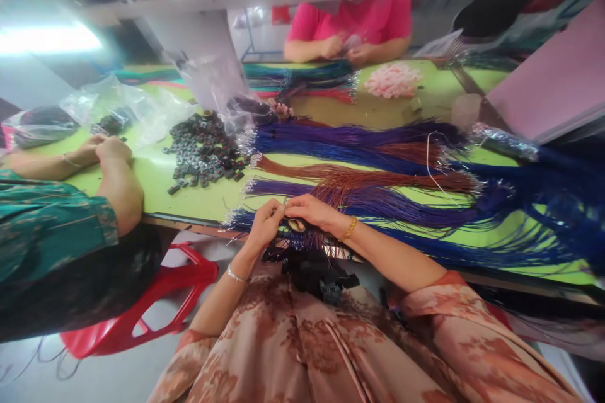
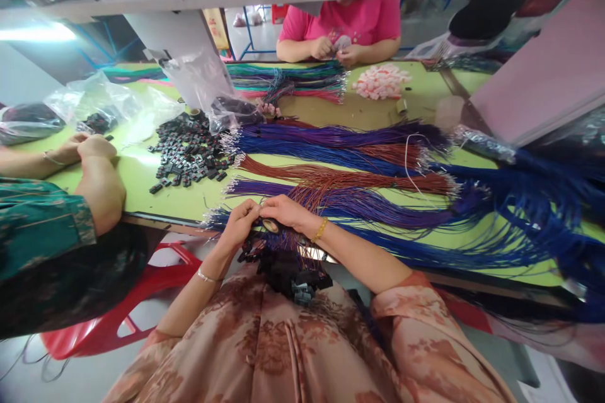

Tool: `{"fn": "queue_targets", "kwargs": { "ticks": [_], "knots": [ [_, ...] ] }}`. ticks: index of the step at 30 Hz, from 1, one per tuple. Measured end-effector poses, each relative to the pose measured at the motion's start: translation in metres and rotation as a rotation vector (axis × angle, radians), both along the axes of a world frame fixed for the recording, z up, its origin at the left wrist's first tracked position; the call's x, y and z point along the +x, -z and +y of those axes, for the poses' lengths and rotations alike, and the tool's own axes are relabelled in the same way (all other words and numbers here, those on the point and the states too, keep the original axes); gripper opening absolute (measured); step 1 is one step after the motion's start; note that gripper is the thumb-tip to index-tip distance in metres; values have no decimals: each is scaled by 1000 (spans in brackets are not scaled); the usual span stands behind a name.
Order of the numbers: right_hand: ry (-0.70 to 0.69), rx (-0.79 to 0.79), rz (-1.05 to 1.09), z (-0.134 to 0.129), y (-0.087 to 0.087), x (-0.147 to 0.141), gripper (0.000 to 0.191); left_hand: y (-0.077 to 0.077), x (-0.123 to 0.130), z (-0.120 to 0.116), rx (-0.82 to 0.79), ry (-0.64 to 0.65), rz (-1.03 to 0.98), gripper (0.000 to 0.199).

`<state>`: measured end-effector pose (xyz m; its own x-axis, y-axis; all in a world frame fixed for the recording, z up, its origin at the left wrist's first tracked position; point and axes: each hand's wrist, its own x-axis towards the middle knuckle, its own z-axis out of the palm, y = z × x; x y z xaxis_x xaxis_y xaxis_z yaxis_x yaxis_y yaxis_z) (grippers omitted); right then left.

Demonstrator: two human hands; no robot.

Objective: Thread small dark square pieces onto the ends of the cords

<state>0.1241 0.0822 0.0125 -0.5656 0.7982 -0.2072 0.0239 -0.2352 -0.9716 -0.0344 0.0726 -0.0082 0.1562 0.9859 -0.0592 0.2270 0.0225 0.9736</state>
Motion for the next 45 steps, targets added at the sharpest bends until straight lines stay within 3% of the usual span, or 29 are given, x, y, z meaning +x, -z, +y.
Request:
{"fn": "queue_targets", "kwargs": {
  "ticks": [4, 7, 9, 11, 12, 14, 17, 20, 23, 26, 30, 35, 37, 40, 43, 45],
  "knots": [
    [16, 18, 12, 1, 5, 0, 15, 11, 5, 1, -58, -50, -127, 28],
    [41, 74, -52, -6, 2, 1, 19, 15, 7, 4, -25, -73, -85, 29],
    [-86, 92, -54, -18, -8, -1, 19, 15, 5, 10, -2, -131, -32, 27],
    [-443, 111, 7, -32, -21, -5, 14, 16, 3, 19, -9, -185, 16, 26],
    [-527, 152, 31, -37, -27, -6, 14, 15, 1, 22, -22, -184, 35, 25],
    [-445, 180, 76, -42, -37, -7, 18, 12, -2, 27, -52, -120, 71, 25],
    [-89, 136, 219, -29, -44, 4, 25, 4, -6, 23, -31, -55, 152, 25],
    [195, 175, 253, -5, -48, 23, 26, -6, -5, 11, 101, -102, 368, 28],
    [363, 188, 233, 15, -51, 35, 27, -15, 1, -1, 254, -167, 632, 28],
    [456, 229, 175, 29, -49, 36, 31, -21, 10, -10, 315, -173, 767, 25],
    [488, 347, 12, 50, -38, 34, 49, -25, 21, -29, 351, -70, 804, 31],
    [470, 699, -598, 78, -31, 28, 31, -24, 43, -61, 562, 186, 679, 31],
    [414, 801, -865, 89, -29, 20, 29, -23, 52, -71, 627, 300, 681, 35],
    [211, 836, -1154, 101, -23, 8, 29, -23, 61, -80, 657, 447, 724, 46],
    [101, 843, -1268, 99, -20, -2, 29, -23, 60, -81, 662, 489, 752, 58],
    [103, 907, -1163, 87, -23, -6, 30, -23, 57, -81, 670, 482, 773, 62]
  ]
}}
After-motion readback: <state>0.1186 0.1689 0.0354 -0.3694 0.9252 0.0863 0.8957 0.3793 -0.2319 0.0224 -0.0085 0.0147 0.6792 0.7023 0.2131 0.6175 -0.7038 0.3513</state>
